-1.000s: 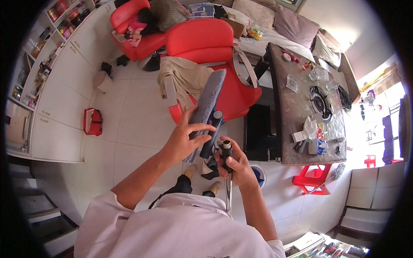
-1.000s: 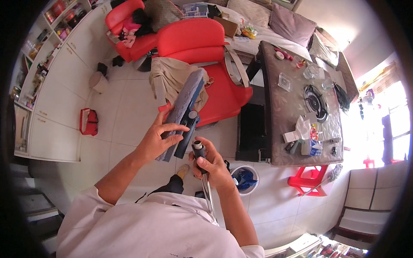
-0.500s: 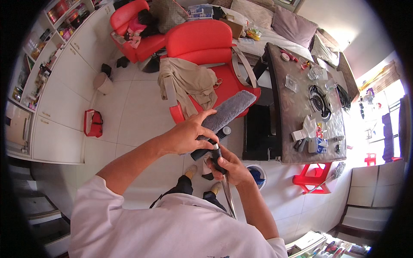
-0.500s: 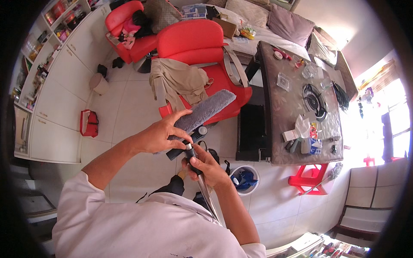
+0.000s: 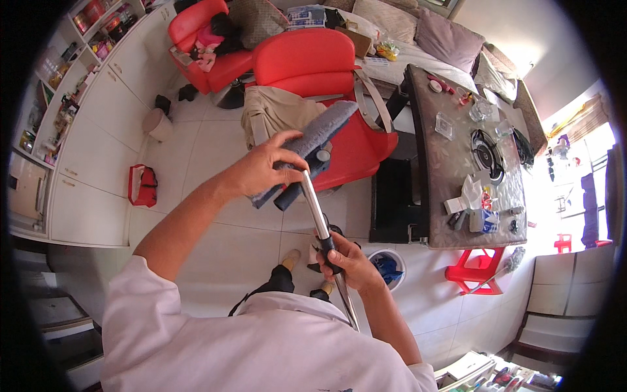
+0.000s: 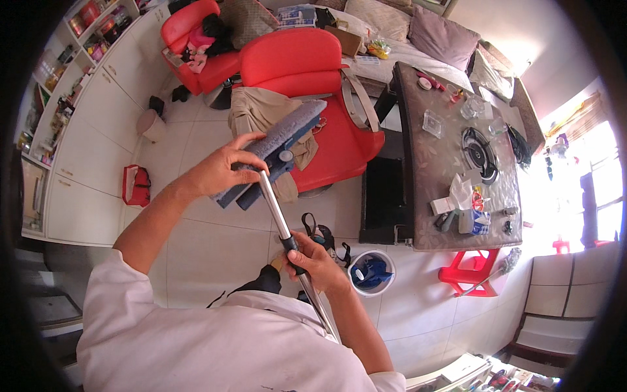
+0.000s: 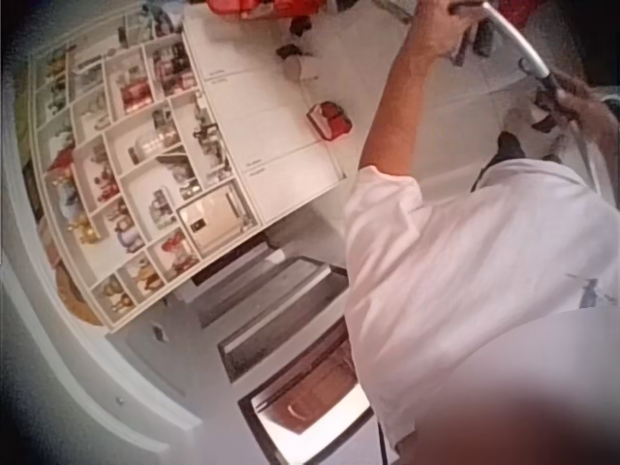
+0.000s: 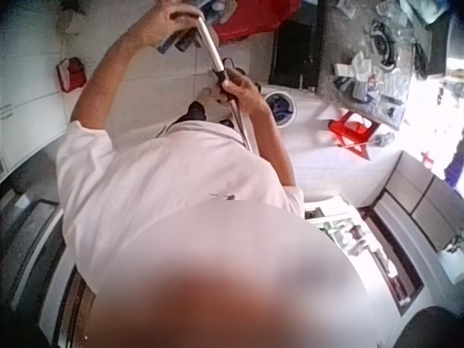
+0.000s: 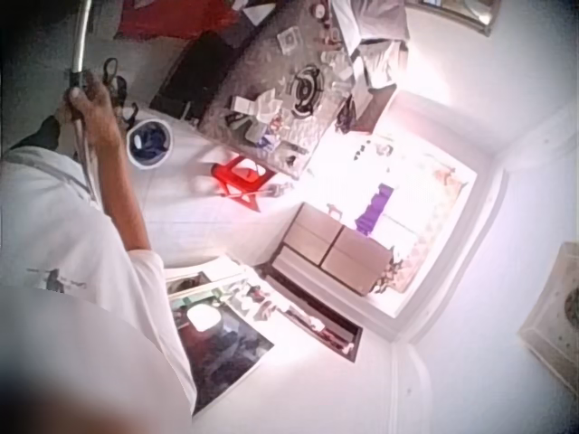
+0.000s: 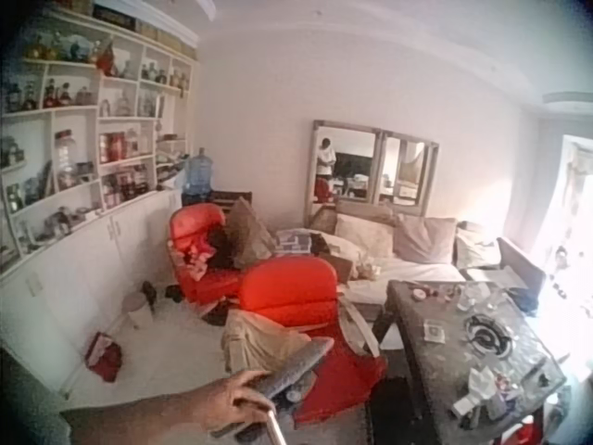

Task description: The person assembles a flat mop by attaching the mop head to the handle, then places the mop into a bag and picks up a bucket.

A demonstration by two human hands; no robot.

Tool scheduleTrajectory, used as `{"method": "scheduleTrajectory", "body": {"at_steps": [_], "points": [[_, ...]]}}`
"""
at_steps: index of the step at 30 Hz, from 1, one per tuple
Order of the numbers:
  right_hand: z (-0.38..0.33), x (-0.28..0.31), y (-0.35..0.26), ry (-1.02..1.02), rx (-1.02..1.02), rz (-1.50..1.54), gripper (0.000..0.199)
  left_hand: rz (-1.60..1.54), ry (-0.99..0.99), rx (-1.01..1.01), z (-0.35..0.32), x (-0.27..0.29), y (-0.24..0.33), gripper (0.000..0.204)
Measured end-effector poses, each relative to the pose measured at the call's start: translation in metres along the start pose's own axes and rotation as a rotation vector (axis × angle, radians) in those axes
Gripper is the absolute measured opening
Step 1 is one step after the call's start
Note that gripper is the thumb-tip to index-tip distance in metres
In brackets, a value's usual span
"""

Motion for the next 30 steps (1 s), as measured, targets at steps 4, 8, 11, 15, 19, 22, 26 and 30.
{"method": "scheduleTrajectory", "body": {"at_steps": [4,8,11,15,19,22,26,30], "points": [[-0.009,0.003,0.007,-0.010,-0.020,-0.086,0.060,-0.044,0.051,-0.009,0.006,0.035,-0.007,0.020],[-0.033,0.012,0.021,0.042,-0.055,-0.094,0.051,-0.075,0.154,0.095,0.011,0.077,-0.011,0.024],[-0.050,0.024,0.033,0.064,-0.058,-0.148,0.047,-0.127,0.157,0.128,0.014,0.110,-0.030,0.029],[-0.072,0.045,0.040,0.087,-0.138,-0.275,0.049,-0.109,0.230,0.098,0.018,0.155,-0.062,0.033],[-0.088,0.068,0.021,0.117,-0.172,-0.458,0.045,-0.355,0.493,0.241,0.007,0.176,-0.080,0.039],[-0.090,0.078,-0.004,0.138,-0.149,-0.664,0.043,-0.493,0.444,0.225,0.001,0.214,-0.111,0.042],[-0.094,0.085,-0.029,0.171,-0.130,-0.856,0.042,-0.515,0.472,0.221,-0.001,0.237,-0.137,0.048],[-0.099,0.091,-0.043,0.216,-0.049,-0.955,0.042,-0.591,0.467,0.324,-0.001,0.228,-0.144,0.044]]}}
Point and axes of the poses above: each hand's wrist, its own z-axis towards the middle knuckle, its own x-axis out of the back of the hand, y = z × x, the point moved 7 cm from there along z, towards the middle knuckle, and after that the axes turned 14 degrees about -z, right-handed, at the moved point
